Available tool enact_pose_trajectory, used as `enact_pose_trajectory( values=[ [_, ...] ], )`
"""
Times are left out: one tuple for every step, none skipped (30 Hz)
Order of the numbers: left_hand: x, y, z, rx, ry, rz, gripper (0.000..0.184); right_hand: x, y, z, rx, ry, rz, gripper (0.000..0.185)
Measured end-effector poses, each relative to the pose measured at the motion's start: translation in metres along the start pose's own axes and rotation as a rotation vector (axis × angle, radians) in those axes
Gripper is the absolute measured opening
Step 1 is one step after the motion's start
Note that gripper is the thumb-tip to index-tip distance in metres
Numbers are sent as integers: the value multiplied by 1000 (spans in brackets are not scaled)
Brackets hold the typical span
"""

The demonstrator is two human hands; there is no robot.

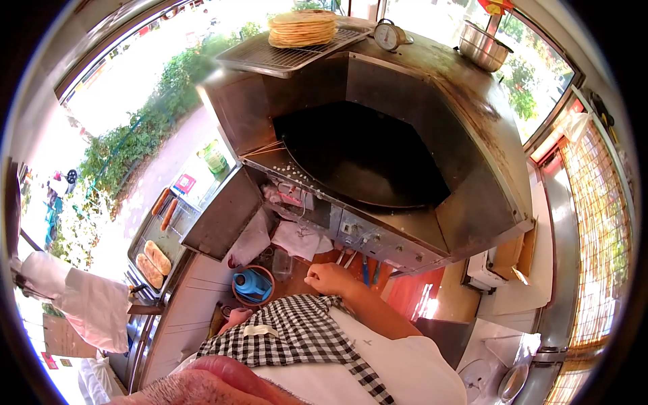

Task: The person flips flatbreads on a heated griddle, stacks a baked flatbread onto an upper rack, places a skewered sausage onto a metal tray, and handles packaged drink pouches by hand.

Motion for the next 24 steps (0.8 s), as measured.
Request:
enact_pose_trajectory(
  values=[
    [-1,1,0,68,12,1,17,0,0,0,2,-6,-1,29],
    [-1,2,0,135,25,3,18,0,0,1,0,-7,-4,29],
    [-1,1,-3,138,63,-18,26,-1,0,3,-3,-8,-7,29],
    [0,-1,-9,140,103,-39,35,-1,0,4,-5,-10,-11,29],
    [0,-4,-13,142,143,-60,44,-1,-1,6,-11,-5,-12,30],
    [1,-5,-16,144,143,-67,44,-1,-1,8,-16,0,-12,30],
    [2,-5,-17,146,142,-75,44,-1,0,8,-20,5,-12,30],
    [2,-6,-17,149,139,-81,44,-1,0,8,-17,4,-11,30],
    [3,-6,-17,142,132,-79,44,-2,1,7,-13,4,-9,30],
    [2,-6,-16,136,125,-76,44,-2,1,7,-9,3,-6,30],
    [1,-5,-15,130,117,-73,44,-2,2,6,-13,12,-3,30],
    [1,-5,-12,122,84,-44,37,-2,2,6,-16,20,0,30],
    [-4,-4,-3,113,51,-15,30,-2,3,7,-20,27,2,30],
    [-7,-2,4,105,19,13,25,-2,3,6,-17,43,7,29],
    [-6,-1,4,116,14,36,26,-1,4,5,-13,58,12,29],
    [-5,-2,3,129,10,57,27,-1,5,5,-7,70,17,29],
    [-2,-3,1,144,7,76,28,-1,5,4,-12,75,19,29],
    [4,-4,-2,240,-8,54,32,-2,6,3,-14,77,21,28],
    [9,-5,-6,262,-12,52,34,-2,7,2,-15,75,24,28],
    [11,-8,-11,239,-32,50,32,-4,8,-1,-12,82,28,28],
    [12,-9,-10,217,-52,49,31,-5,9,-1,-6,79,32,28],
    [6,-8,-2,117,-22,10,28,-5,10,-1,0,77,37,27],
    [3,-8,2,78,-26,-4,25,-5,10,-1,6,74,43,27],
    [4,-9,1,84,-11,-20,25,-5,9,2,3,77,53,26]
  ],
)
Point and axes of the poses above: each hand's wrist, its own x-axis towards the middle knuckle, its own y-axis out of the back of the hand, z = x × y, the point moved 5 cm from there along x, towards the middle knuckle, and after that the axes turned 15 degrees about x, right-handed, at the moved point
